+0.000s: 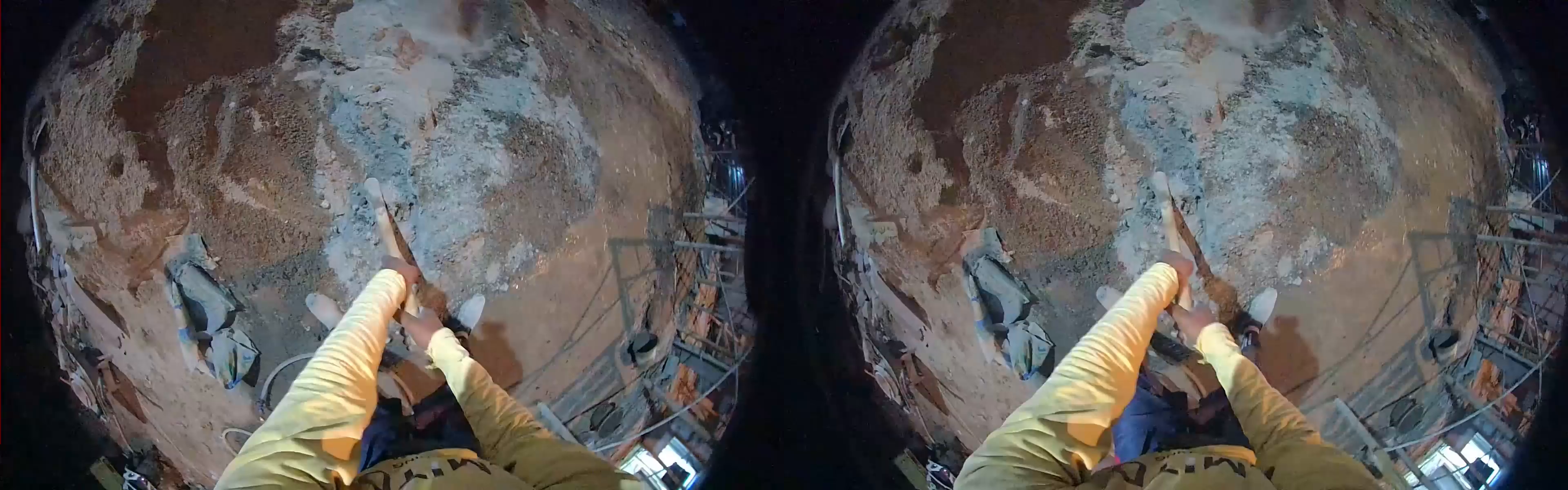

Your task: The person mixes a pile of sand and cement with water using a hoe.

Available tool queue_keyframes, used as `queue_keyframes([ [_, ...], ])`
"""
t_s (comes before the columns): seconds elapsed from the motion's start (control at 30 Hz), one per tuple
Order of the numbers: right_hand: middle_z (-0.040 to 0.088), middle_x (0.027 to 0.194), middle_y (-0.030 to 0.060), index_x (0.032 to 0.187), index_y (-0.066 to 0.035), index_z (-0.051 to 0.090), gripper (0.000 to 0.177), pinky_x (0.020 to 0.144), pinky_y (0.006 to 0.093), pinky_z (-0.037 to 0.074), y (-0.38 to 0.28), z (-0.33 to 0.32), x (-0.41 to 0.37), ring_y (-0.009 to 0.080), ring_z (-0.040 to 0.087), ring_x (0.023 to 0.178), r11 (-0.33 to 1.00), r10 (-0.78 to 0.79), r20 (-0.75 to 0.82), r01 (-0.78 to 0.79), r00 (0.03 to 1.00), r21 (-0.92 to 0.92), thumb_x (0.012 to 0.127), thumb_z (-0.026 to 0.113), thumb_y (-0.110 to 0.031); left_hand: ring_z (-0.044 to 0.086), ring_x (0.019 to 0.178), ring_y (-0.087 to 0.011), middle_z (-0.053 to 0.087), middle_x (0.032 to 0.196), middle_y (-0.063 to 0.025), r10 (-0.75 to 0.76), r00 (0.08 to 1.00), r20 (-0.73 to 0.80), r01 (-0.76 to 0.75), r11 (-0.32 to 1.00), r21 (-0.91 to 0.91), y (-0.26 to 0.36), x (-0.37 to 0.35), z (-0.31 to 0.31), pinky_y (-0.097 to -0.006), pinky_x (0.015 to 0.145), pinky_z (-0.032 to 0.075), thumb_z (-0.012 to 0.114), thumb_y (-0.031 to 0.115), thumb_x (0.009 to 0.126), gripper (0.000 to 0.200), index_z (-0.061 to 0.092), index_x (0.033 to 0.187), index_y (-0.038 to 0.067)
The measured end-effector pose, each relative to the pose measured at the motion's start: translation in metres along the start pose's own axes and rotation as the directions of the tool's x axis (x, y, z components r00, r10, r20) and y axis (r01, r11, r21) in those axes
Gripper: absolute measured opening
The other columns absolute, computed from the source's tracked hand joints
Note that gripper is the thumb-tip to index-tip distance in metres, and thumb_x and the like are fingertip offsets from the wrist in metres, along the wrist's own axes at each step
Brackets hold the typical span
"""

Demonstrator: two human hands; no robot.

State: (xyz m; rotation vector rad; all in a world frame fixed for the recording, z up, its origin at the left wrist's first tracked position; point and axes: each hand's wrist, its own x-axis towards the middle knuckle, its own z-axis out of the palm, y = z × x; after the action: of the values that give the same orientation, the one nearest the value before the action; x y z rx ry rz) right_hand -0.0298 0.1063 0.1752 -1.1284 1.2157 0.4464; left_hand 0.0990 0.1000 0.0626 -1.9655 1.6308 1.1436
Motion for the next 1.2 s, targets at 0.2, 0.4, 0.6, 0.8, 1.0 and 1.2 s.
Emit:
queue_keyframes([
  [0.2,0.058,0.063,0.0094,0.084,0.005,0.058,0.051,0.046,0.0302,0.047,-0.102,-0.006,-0.044,0.0192,0.057,0.051,0.984,0.003,0.212,0.036,0.977,-0.177,0.068,0.069,-0.042,0.059,0.065,-0.0268,0.059,0.069,-0.0145,0.017,0.980,0.197,0.187,-0.408,-0.894,-0.044,-0.062,-0.026,-0.0372,0.061,0.049,0.050,0.021,0.080,0.022,0.057,0.078,0.001],
  [0.4,0.059,0.064,0.0097,0.096,0.003,0.058,0.054,0.045,0.0298,0.047,-0.186,-0.112,-0.067,0.0176,0.058,0.054,0.798,0.164,0.324,0.068,0.932,-0.598,0.066,0.068,-0.042,0.059,0.076,-0.0251,0.060,0.083,-0.0124,-0.063,0.998,-0.002,-0.059,-0.910,-0.410,-0.012,-0.043,-0.053,-0.0377,0.068,0.050,0.052,0.022,0.078,0.021,0.056,0.086,0.004],
  [0.6,0.057,0.065,0.0091,0.092,-0.001,0.056,0.037,0.053,0.0352,0.047,-0.183,-0.316,-0.095,0.0224,0.057,0.057,0.520,-0.040,0.450,0.403,0.892,-0.753,0.069,0.065,-0.028,0.054,0.092,-0.0270,0.056,0.098,-0.0099,-0.319,0.943,0.096,-0.226,-0.825,-0.517,0.005,0.018,-0.098,-0.0489,0.080,0.045,0.045,0.027,0.078,0.034,0.051,0.106,0.008],
  [0.8,0.061,0.087,0.0130,0.102,-0.010,0.054,0.042,0.072,0.0408,0.048,-0.088,-0.545,-0.121,0.0322,0.060,0.081,0.261,-0.428,0.135,0.265,0.894,-0.928,0.063,0.069,-0.017,0.052,0.084,-0.0249,0.051,0.094,-0.0093,-0.159,0.983,-0.093,-0.182,-0.914,-0.363,0.153,0.135,-0.241,-0.0377,0.079,0.047,0.052,0.020,0.078,0.029,0.046,0.102,0.003],
  [1.0,0.063,0.085,0.0121,0.096,-0.012,0.060,0.034,0.070,0.0364,0.050,0.031,-0.633,-0.056,0.0291,0.062,0.080,0.464,-0.514,-0.334,-0.071,0.790,-0.883,0.063,0.070,-0.017,0.052,0.087,-0.0242,0.051,0.092,-0.0094,-0.220,0.897,-0.383,-0.414,-0.719,-0.558,0.256,0.164,-0.301,-0.0384,0.078,0.046,0.055,0.024,0.080,0.023,0.049,0.095,0.008],
  [1.2,0.064,0.087,0.0122,0.096,-0.011,0.062,0.036,0.070,0.0344,0.049,0.118,-0.511,-0.011,0.0265,0.061,0.079,0.506,-0.325,-0.081,0.102,0.942,-0.857,0.062,0.068,-0.021,0.052,0.078,-0.0220,0.052,0.083,-0.0070,-0.229,0.945,-0.234,-0.318,-0.815,-0.484,0.206,0.107,-0.209,-0.0382,0.076,0.046,0.045,0.030,0.086,0.022,0.050,0.087,0.009],
])
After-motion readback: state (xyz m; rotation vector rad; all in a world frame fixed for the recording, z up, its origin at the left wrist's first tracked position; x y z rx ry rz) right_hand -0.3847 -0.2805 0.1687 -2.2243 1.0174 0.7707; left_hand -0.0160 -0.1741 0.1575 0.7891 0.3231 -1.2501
